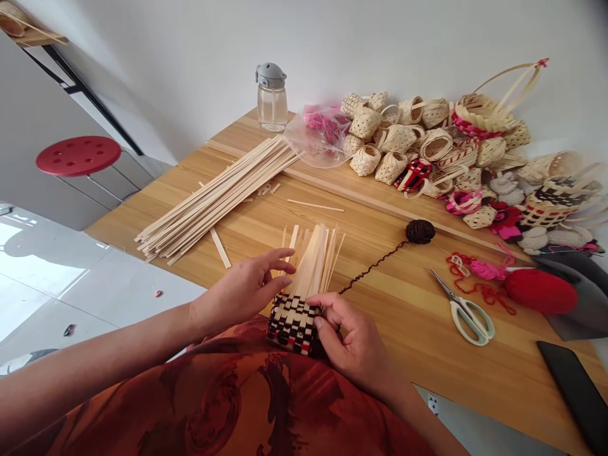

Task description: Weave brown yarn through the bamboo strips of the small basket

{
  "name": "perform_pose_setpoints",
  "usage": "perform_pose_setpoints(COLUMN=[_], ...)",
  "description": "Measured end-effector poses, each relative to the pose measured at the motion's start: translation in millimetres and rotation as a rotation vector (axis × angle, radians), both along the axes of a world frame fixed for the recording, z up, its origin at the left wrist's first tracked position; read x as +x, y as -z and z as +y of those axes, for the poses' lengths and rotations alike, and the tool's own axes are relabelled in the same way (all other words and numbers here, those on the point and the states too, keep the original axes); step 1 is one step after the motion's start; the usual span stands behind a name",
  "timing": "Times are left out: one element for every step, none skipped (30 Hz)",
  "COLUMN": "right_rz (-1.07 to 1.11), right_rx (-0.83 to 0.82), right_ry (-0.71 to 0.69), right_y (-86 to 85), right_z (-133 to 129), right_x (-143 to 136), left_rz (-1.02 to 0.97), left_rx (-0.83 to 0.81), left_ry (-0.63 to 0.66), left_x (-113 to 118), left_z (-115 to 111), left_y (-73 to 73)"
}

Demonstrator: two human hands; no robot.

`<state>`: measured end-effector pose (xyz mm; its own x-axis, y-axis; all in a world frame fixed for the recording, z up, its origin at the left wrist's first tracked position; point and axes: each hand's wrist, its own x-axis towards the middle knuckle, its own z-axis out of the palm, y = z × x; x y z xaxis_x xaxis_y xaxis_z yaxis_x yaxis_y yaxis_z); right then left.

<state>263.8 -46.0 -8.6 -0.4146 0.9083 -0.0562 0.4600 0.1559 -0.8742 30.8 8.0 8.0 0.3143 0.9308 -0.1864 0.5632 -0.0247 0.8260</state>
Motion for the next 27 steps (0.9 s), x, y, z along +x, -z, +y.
perform_pose_setpoints(right_rz=[-0.002, 0.000, 0.009, 0.022, 0.042, 0.069, 0.106, 0.147, 0.185, 0.210, 0.218, 0.210, 0.190, 0.165, 0.144, 0.131, 0.129, 0.145, 0.180, 0.231, 0.290, 0.354, 0.414, 0.463, 0.498, 0.517, 0.518], right_rx=[-0.006, -0.017, -0.034, -0.057, -0.090, -0.128, -0.168, -0.205, -0.234, -0.258, -0.275, -0.287, -0.296, -0.304, -0.311, -0.324, -0.346, -0.382, -0.432, -0.489, -0.544, -0.593, -0.630, -0.656, -0.676, -0.692, -0.699], right_ry=[-0.009, -0.015, -0.016, -0.013, -0.009, -0.003, 0.007, 0.016, 0.023, 0.030, 0.037, 0.044, 0.051, 0.058, 0.066, 0.071, 0.067, 0.057, 0.042, 0.026, 0.011, -0.003, -0.014, -0.026, -0.039, -0.045, -0.042], right_y=[-0.7, -1.4, -2.0, -2.7, -3.2, -3.7, -4.0, -4.2, -4.4, -4.5, -4.8, -5.2, -5.7, -6.5, -7.5, -8.7, -9.8, -10.9, -11.7, -12.1, -12.1, -11.6, -10.6, -9.2, -7.5, -5.6, -3.8], right_z=[0, 1, 1, 0, 0, -1, -2, -3, -3, -4, -4, -5, -5, -4, -3, -2, 0, 2, 4, 7, 10, 13, 15, 18, 20, 22, 23], right_x=[0, 0, 0, 1, 2, 3, 4, 6, 8, 10, 12, 14, 15, 17, 18, 20, 21, 22, 23, 24, 24, 25, 26, 26, 26, 25, 25], left_rz=[-0.016, -0.048, -0.095, -0.148, -0.199, -0.245, -0.287, -0.325, -0.360, -0.392, -0.421, -0.442, -0.456, -0.468, -0.478, -0.490, -0.500, -0.507, -0.511, -0.514, -0.515, -0.513, -0.510, -0.505, -0.499, -0.495, -0.494], left_rx=[-0.042, -0.096, -0.163, -0.238, -0.308, -0.361, -0.393, -0.402, -0.397, -0.388, -0.389, -0.404, -0.426, -0.450, -0.472, -0.489, -0.503, -0.517, -0.532, -0.547, -0.557, -0.561, -0.557, -0.546, -0.533, -0.523, -0.518], left_ry=[-0.001, -0.012, -0.022, -0.025, -0.017, -0.006, 0.001, 0.001, -0.012, -0.032, -0.046, -0.037, -0.013, 0.014, 0.036, 0.045, 0.040, 0.029, 0.023, 0.027, 0.039, 0.061, 0.084, 0.102, 0.117, 0.131, 0.145], left_x=[0, 1, 1, 2, 2, 3, 3, 4, 4, 5, 5, 6, 6, 6, 7, 7, 8, 9, 10, 11, 12, 13, 14, 15, 16, 16, 17], left_z=[3, 6, 9, 11, 12, 12, 12, 11, 9, 8, 6, 4, 3, 2, 1, 0, 0, 0, 0, 0, 0, 0, 0, 0, 0, 0, 0], left_y=[-0.7, -0.7, -0.2, 1.0, 2.6, 4.5, 6.4, 8.0, 9.3, 10.1, 10.3, 10.2, 9.7, 9.1, 8.4, 7.7, 7.0, 6.2, 5.4, 4.5, 3.6, 2.6, 1.6, 0.6, -0.3, -1.0, -1.7])
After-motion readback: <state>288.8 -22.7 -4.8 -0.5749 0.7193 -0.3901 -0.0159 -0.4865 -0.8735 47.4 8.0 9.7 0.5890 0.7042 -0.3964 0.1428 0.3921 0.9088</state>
